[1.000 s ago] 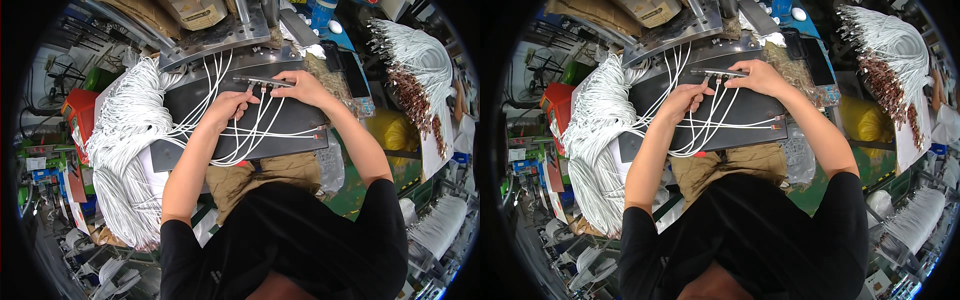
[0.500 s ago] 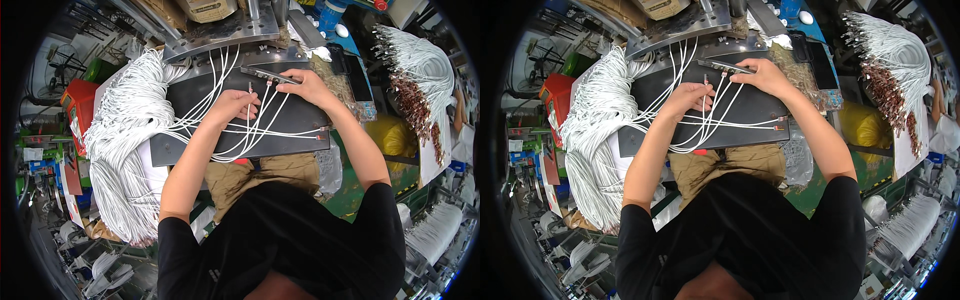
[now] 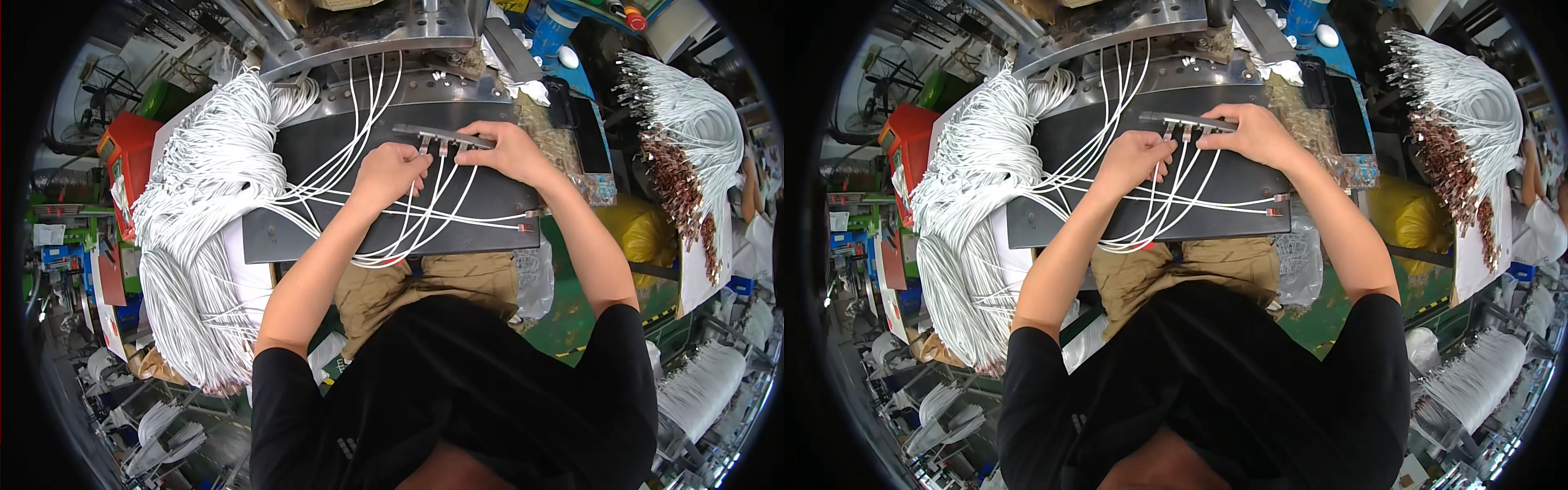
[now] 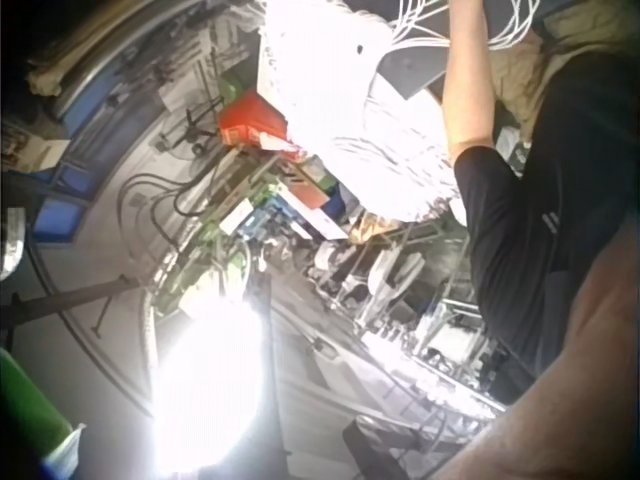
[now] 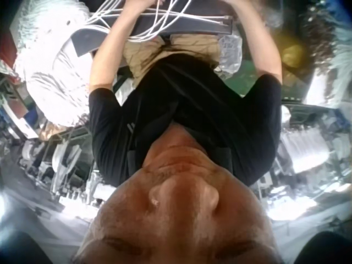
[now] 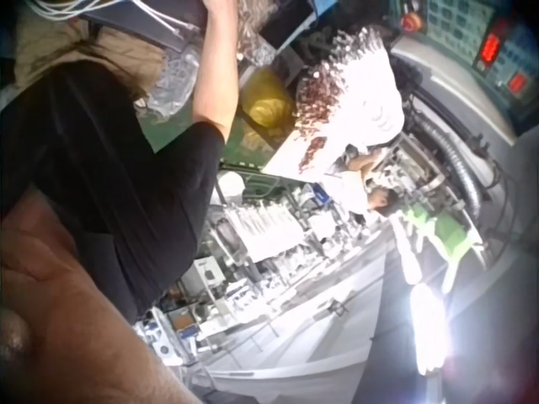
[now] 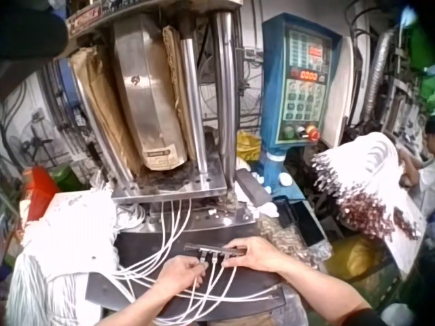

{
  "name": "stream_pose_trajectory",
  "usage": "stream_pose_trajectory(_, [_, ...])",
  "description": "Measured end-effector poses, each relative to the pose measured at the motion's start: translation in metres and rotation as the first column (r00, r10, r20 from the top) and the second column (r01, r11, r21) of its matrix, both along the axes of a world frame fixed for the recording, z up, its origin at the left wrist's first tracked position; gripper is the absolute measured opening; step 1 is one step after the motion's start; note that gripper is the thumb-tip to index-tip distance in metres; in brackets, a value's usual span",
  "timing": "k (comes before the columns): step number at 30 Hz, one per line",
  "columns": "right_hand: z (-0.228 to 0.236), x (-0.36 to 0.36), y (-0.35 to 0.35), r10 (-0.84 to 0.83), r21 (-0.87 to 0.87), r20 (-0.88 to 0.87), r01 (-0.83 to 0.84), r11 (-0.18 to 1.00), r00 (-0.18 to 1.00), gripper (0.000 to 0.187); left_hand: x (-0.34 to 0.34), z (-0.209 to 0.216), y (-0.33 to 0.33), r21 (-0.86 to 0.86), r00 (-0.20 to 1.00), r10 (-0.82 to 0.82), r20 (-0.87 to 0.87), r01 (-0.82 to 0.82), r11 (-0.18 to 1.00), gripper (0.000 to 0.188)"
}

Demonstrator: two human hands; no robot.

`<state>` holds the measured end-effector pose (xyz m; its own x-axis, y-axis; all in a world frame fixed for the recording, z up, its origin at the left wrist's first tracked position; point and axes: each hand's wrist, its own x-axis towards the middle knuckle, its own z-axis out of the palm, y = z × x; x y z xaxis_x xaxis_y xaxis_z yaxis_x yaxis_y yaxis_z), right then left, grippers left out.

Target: Organizing and inserting individual wires into a processing machine for assembly.

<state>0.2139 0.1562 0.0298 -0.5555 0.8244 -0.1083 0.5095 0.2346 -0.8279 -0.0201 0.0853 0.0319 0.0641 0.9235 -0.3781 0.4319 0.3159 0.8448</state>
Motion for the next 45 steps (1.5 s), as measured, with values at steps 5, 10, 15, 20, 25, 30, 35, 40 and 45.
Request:
stream_pose_trajectory(5, [0.007, -0.004, -0.002, -0.007, -0.066, -0.023, 0.005, 0.998, 1.000, 0.043, 0.002, 0.002, -0.006, 0.065, 0.991, 0.046, -0.124, -0.038, 0.997, 0.035])
stream_pose_trajectory(10, [0.006, -0.005, -0.001, 0.045, -0.105, -0.020, -0.047, 0.993, 0.999, 0.042, 0.000, 0.000, -0.012, 0.125, 0.974, 0.029, -0.224, -0.001, 0.992, 0.034])
stream_pose_trajectory(15, [0.008, -0.012, -0.004, 0.129, -0.080, 0.008, -0.128, 0.989, 0.992, 0.043, -0.006, -0.001, -0.016, 0.155, 0.945, -0.011, -0.326, 0.065, 0.986, 0.036])
stream_pose_trajectory(20, [-0.001, -0.024, 0.017, 0.115, 0.281, 0.053, -0.126, 0.952, 0.992, 0.037, -0.013, 0.018, -0.019, 0.280, 0.748, -0.045, -0.662, 0.303, 0.911, 0.037])
stream_pose_trajectory(25, [-0.010, -0.080, 0.089, -0.060, 0.856, -0.130, 0.143, 0.497, 0.990, 0.029, -0.079, -0.002, 0.039, 0.582, 0.915, 0.327, -0.237, -0.136, 0.802, 0.040])
stream_pose_trajectory(30, [-0.041, -0.133, 0.219, -0.159, 0.797, -0.228, 0.278, 0.536, 0.961, 0.028, -0.070, 0.003, 0.071, -0.001, 0.853, 0.290, 0.433, -0.321, 0.947, 0.050])
stream_pose_trajectory(35, [-0.020, -0.165, 0.213, -0.184, 0.771, -0.090, 0.185, 0.609, 0.979, 0.024, -0.072, 0.002, 0.042, 0.051, 0.899, 0.312, 0.307, -0.343, 0.938, 0.047])
stream_pose_trajectory(40, [-0.025, -0.150, 0.229, -0.144, 0.754, -0.163, 0.217, 0.619, 0.976, 0.024, -0.068, 0.076, 0.004, 0.361, 0.976, 0.069, 0.205, -0.141, 0.922, 0.033])
stream_pose_trajectory(45, [-0.049, -0.128, 0.241, -0.035, 0.674, -0.371, 0.295, 0.677, 0.928, 0.023, -0.200, 0.112, -0.014, 0.830, 0.830, 0.545, 0.121, -0.386, 0.402, 0.038])
